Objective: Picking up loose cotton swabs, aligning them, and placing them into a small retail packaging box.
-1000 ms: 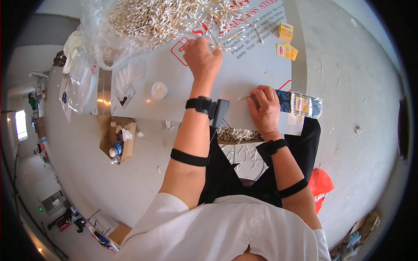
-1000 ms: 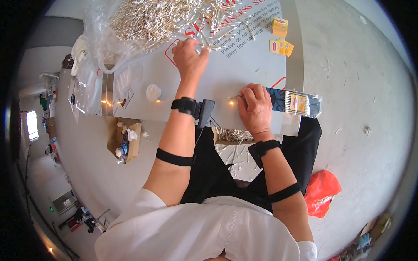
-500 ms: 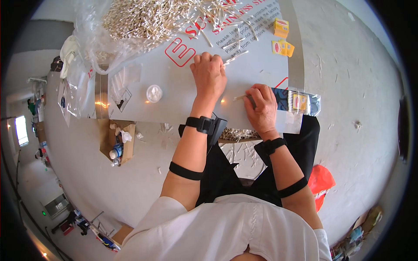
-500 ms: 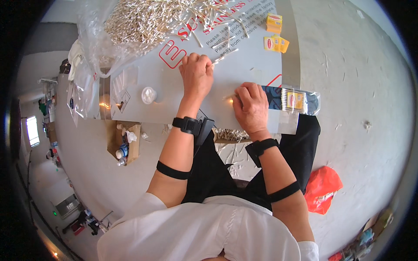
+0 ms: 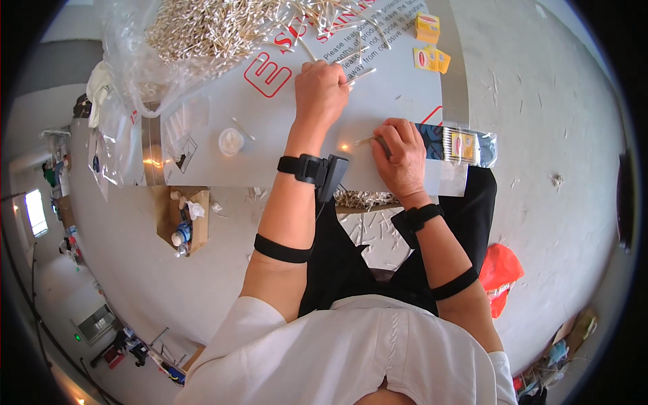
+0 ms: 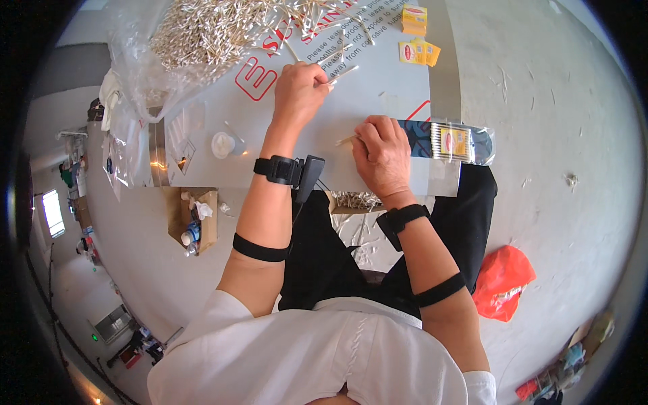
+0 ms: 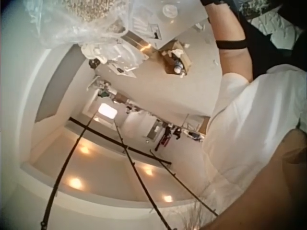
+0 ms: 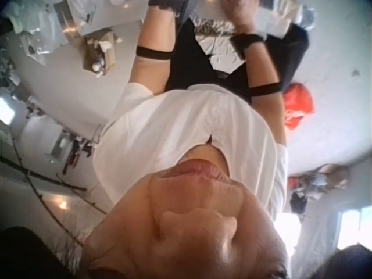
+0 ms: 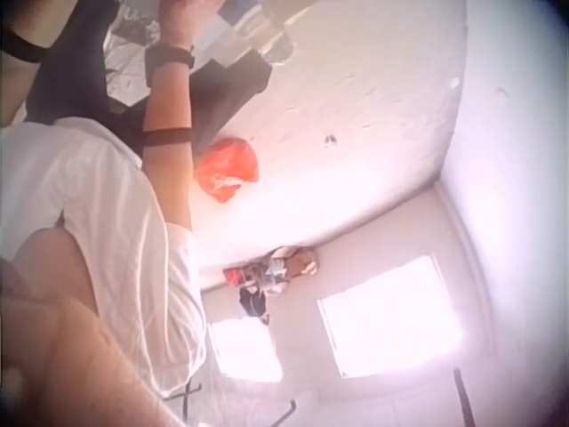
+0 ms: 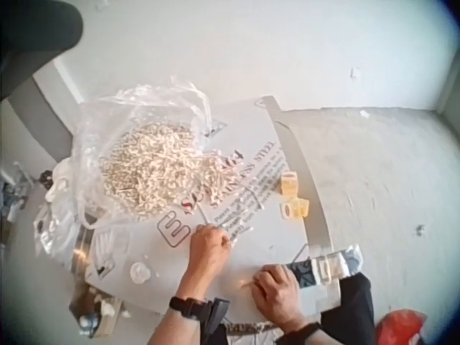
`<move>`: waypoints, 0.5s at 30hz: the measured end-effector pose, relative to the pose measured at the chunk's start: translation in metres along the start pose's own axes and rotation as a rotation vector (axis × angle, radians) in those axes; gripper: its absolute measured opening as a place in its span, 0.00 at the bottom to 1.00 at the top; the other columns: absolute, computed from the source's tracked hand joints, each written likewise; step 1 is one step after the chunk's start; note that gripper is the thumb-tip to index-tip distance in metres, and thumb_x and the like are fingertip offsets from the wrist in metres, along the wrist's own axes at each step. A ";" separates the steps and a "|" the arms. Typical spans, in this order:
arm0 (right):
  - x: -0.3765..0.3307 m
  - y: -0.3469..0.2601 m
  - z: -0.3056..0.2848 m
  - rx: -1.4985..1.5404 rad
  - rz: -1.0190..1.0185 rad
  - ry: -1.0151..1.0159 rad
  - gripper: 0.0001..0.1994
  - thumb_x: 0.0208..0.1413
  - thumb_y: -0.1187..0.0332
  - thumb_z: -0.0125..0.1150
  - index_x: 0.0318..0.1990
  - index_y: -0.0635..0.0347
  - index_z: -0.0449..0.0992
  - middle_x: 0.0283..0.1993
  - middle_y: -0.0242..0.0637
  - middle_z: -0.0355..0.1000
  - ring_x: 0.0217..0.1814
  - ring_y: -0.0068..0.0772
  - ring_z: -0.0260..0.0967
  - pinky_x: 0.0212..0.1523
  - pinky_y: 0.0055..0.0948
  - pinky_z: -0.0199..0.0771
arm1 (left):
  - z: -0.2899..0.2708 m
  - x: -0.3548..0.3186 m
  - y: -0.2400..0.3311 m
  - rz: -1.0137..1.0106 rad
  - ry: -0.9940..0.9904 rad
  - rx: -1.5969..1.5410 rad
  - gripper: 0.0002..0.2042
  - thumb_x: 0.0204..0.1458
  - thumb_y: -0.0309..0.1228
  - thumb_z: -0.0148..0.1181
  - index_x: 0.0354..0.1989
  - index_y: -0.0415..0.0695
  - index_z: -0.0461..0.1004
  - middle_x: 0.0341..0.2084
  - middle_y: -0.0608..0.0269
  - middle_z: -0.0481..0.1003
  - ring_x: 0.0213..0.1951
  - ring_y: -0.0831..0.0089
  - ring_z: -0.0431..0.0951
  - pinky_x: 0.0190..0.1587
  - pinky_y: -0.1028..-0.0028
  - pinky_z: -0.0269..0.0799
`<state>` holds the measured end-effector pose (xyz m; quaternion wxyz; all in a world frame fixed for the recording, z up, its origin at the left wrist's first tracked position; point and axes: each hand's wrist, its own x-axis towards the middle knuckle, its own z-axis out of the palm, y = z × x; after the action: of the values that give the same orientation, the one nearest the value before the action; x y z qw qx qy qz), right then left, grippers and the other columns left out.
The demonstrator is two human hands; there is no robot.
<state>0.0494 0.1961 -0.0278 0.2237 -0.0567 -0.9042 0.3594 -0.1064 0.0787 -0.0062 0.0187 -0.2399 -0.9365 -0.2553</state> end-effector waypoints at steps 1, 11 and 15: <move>0.000 -0.001 0.000 -0.004 -0.001 -0.001 0.09 0.43 0.75 0.63 0.34 0.57 0.74 0.40 0.35 0.69 0.43 0.42 0.68 0.43 0.39 0.70 | 0.002 0.001 0.000 0.002 -0.040 0.008 0.06 0.42 0.27 0.68 0.27 0.42 0.77 0.27 0.60 0.75 0.38 0.57 0.73 0.42 0.61 0.70; 0.000 0.000 0.001 0.006 0.002 -0.002 0.09 0.43 0.74 0.63 0.34 0.57 0.73 0.40 0.35 0.69 0.42 0.41 0.68 0.43 0.38 0.70 | 0.001 -0.004 0.001 -0.058 -0.056 -0.056 0.08 0.39 0.27 0.71 0.23 0.41 0.75 0.24 0.60 0.76 0.34 0.62 0.75 0.37 0.63 0.72; 0.000 0.000 0.001 -0.011 0.012 -0.010 0.09 0.43 0.74 0.63 0.34 0.57 0.73 0.40 0.35 0.69 0.42 0.41 0.68 0.43 0.38 0.70 | -0.006 -0.004 0.004 -0.112 -0.157 -0.146 0.07 0.40 0.26 0.68 0.22 0.41 0.74 0.26 0.56 0.77 0.37 0.54 0.74 0.41 0.59 0.71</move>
<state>0.0490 0.1959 -0.0282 0.2169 -0.0616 -0.9070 0.3558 -0.1015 0.0772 0.0004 -0.0864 -0.2071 -0.9259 -0.3040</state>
